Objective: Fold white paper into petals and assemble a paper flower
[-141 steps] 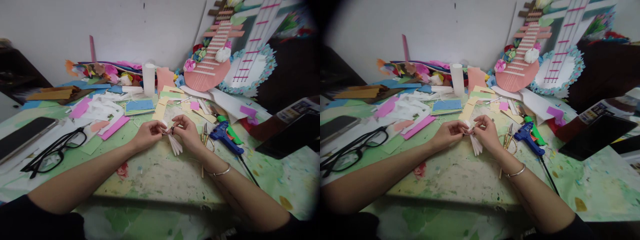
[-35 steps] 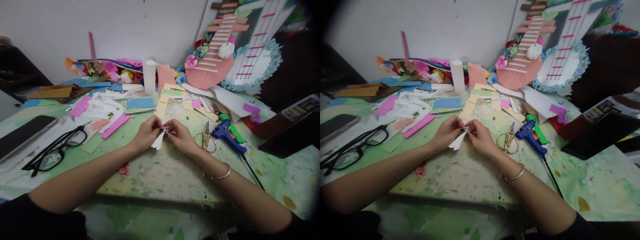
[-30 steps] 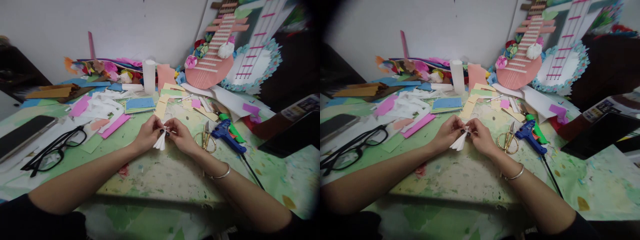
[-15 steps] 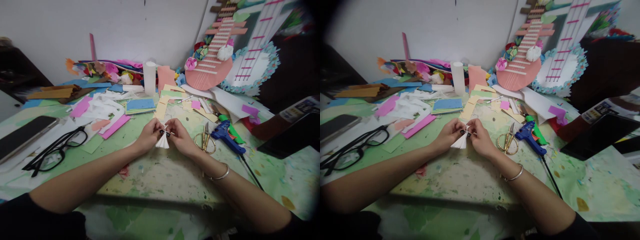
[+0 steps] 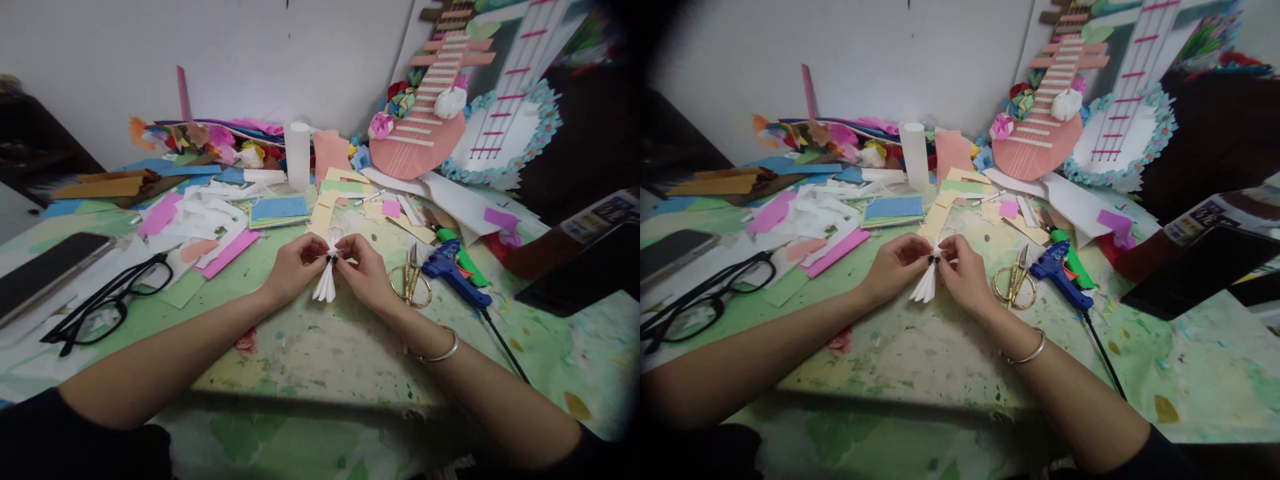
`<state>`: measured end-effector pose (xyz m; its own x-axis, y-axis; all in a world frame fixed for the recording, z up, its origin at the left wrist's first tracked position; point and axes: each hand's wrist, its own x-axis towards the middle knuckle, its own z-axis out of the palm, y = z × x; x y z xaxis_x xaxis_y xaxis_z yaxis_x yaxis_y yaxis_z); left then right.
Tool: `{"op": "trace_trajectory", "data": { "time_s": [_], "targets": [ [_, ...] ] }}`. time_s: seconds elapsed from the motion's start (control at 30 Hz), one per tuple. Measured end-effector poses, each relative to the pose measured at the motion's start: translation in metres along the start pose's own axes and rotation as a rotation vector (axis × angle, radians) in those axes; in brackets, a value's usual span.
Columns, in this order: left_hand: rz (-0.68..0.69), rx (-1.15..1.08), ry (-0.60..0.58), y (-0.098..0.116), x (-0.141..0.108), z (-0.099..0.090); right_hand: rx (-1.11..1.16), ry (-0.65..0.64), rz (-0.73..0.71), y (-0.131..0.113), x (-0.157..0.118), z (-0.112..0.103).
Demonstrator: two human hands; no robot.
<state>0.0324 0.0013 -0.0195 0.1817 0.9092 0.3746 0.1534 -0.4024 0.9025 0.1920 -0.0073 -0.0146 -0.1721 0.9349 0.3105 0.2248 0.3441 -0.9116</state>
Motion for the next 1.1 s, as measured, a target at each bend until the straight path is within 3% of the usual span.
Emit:
{"op": "trace_trajectory", "data": {
  "time_s": [0.27,0.53,0.7,1.1],
  "targets": [
    [0.053,0.191,-0.034,0.003,0.0,0.0,-0.014,0.016,0.138,0.009,0.004,-0.001],
    [0.083,0.344,0.018,0.001,-0.001,-0.001,-0.01,0.034,0.104,0.01,0.004,0.0],
    [0.101,0.392,-0.03,0.0,0.001,-0.001,0.014,-0.001,0.056,0.011,0.002,0.001],
    [0.165,0.488,-0.065,0.005,0.0,-0.002,-0.201,0.012,-0.108,0.001,0.0,-0.003]
  ]
}}
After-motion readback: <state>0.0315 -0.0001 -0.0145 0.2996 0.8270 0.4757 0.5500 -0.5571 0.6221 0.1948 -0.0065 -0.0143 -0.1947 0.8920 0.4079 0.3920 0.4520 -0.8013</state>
